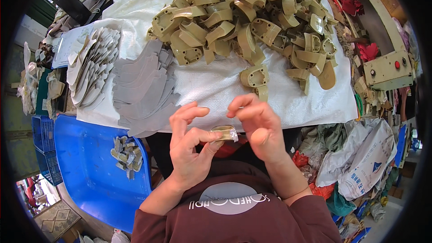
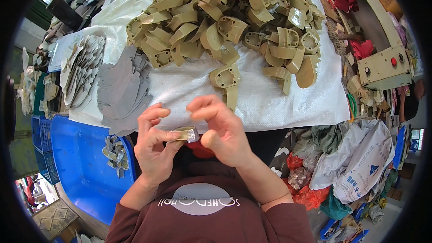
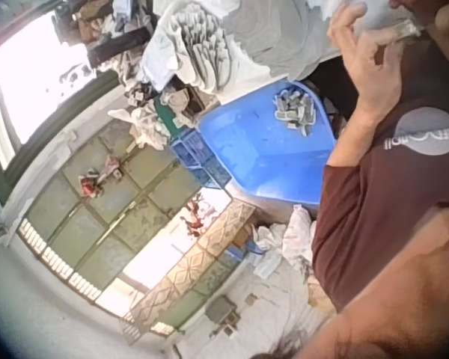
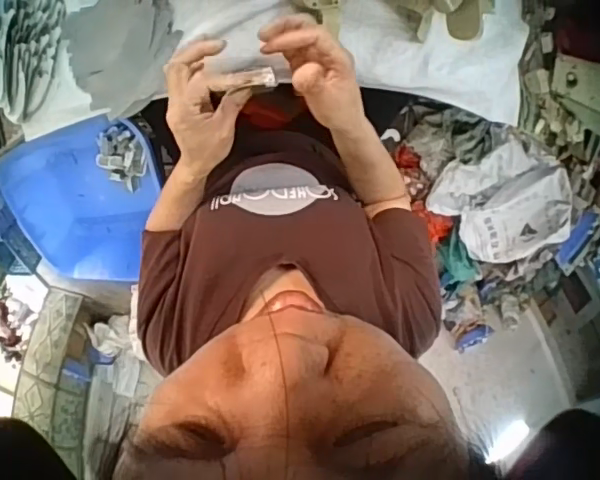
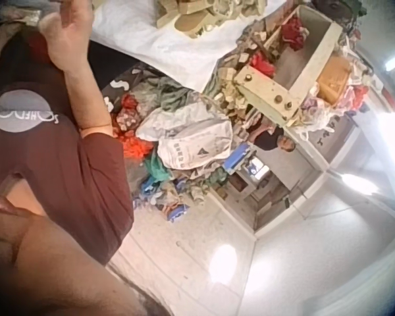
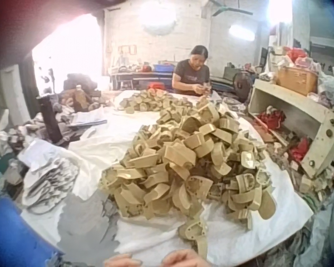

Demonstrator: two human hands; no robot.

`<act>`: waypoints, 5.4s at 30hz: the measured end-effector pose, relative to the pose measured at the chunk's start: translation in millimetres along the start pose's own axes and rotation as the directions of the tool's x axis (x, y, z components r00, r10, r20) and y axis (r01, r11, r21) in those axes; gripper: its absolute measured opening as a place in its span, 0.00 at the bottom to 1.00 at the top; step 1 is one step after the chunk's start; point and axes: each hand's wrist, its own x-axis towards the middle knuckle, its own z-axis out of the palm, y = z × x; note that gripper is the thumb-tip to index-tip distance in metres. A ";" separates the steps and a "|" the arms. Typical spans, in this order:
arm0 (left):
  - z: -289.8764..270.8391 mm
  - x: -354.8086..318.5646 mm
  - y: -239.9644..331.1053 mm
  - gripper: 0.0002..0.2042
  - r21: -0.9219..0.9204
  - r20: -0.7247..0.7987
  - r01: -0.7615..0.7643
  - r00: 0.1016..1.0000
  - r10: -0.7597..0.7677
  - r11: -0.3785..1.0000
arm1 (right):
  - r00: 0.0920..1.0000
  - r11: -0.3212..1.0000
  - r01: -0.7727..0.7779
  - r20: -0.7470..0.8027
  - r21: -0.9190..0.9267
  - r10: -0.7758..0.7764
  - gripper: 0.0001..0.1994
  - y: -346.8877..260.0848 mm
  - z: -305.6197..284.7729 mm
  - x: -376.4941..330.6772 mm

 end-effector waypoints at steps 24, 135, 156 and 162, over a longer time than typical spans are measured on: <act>11.6 -22.2 -15.1 0.36 -0.616 0.314 0.474 0.880 -0.356 0.629 | 0.990 0.947 0.047 0.140 -0.318 -0.002 0.18 5.1 11.7 1.9; -75.8 -39.1 -58.9 0.23 0.662 -0.077 -0.065 0.985 0.154 0.746 | 0.884 0.317 0.444 0.353 -0.838 -0.306 0.11 41.4 70.9 94.5; -28.0 1.8 -14.4 0.15 -0.216 0.117 0.184 0.980 -0.161 0.959 | 0.917 0.570 0.396 0.345 -0.720 -0.202 0.12 -23.5 15.2 31.4; 2.3 8.6 -16.2 0.20 -0.752 0.170 0.314 0.942 -0.290 0.580 | 0.934 0.270 0.069 -0.033 -0.961 -0.357 0.21 -25.5 -38.7 -9.6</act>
